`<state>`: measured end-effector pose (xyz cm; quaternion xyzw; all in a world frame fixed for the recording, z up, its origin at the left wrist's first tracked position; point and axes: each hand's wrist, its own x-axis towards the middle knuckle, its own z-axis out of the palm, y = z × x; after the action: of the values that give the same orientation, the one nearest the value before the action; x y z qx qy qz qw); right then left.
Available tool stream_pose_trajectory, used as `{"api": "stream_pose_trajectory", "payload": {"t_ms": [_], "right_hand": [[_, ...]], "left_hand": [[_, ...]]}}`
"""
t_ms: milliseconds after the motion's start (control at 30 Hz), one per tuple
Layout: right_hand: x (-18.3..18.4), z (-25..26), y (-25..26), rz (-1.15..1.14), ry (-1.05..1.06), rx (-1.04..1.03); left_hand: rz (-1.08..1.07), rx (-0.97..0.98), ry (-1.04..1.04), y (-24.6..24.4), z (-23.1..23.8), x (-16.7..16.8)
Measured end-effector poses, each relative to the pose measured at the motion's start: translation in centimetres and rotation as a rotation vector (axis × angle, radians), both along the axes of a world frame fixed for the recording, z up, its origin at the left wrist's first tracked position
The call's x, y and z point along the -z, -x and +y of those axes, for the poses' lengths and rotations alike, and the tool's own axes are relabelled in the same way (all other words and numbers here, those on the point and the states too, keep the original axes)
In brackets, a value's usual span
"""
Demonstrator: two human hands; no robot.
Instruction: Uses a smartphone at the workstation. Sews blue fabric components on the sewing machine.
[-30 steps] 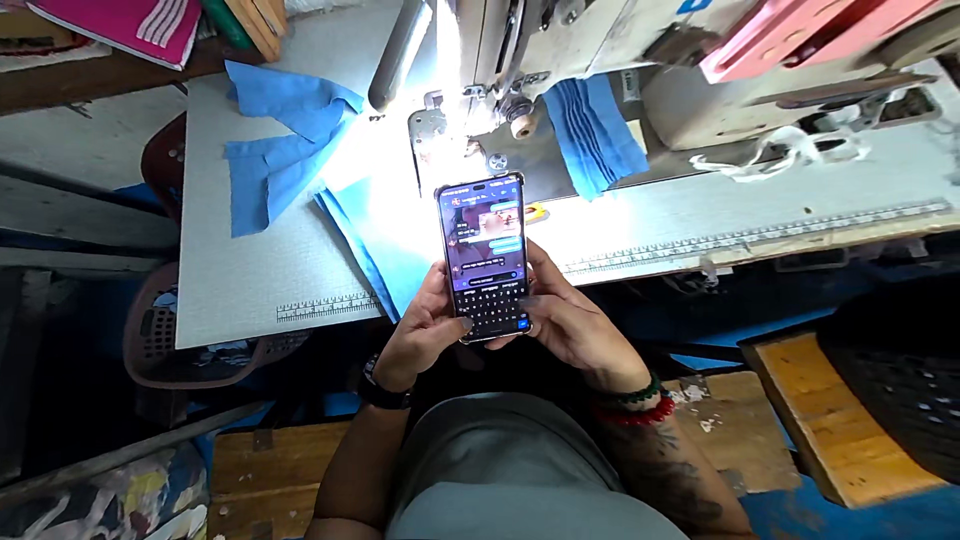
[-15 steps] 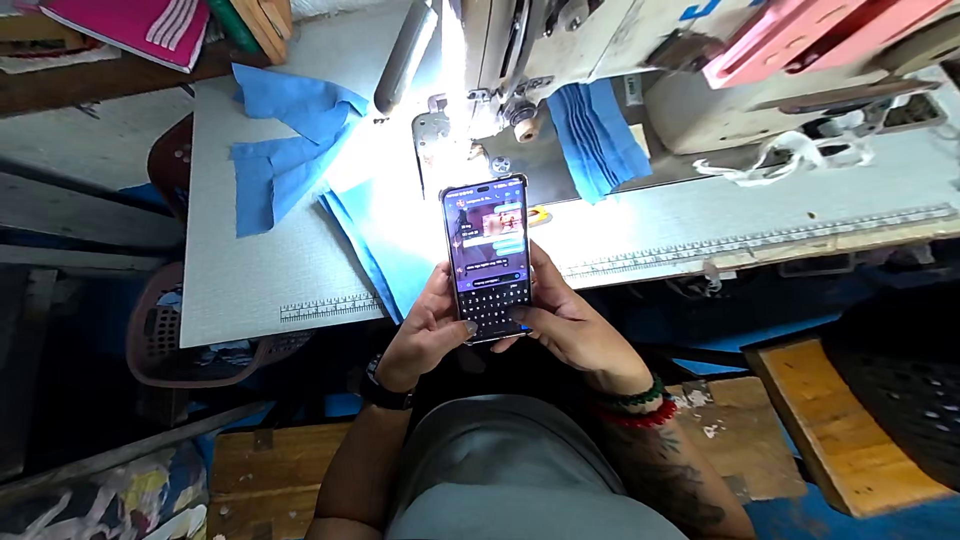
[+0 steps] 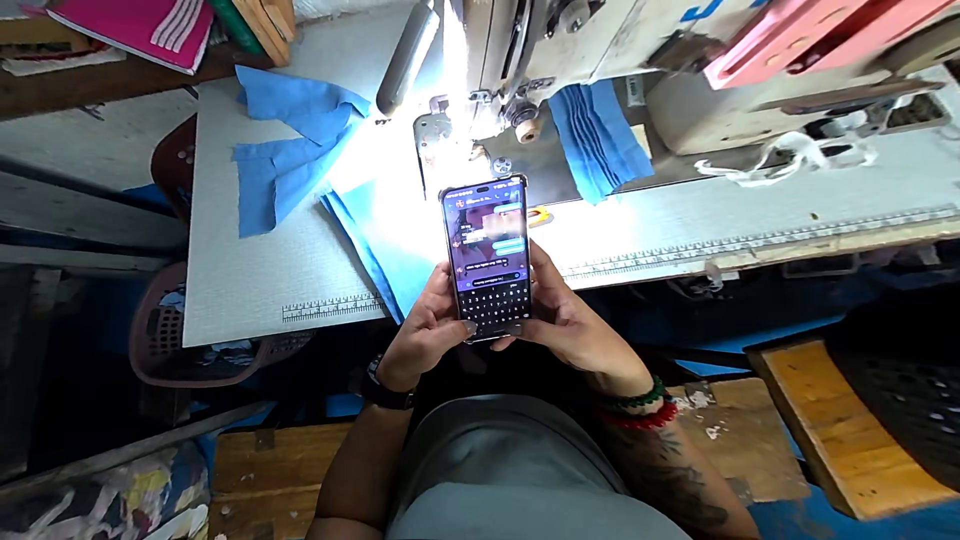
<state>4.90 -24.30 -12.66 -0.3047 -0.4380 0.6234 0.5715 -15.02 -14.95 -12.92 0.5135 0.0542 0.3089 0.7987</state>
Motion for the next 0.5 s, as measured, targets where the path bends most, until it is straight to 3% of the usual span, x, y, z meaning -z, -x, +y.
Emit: {"api": "stream_pose_trajectory", "payload": {"t_ms": [500], "right_hand": [[0.1,0.3,1.6,-0.081,0.032,0.23]], "left_hand": [[-0.002,0.016,-0.009,-0.2,-0.4,-0.5]]}}
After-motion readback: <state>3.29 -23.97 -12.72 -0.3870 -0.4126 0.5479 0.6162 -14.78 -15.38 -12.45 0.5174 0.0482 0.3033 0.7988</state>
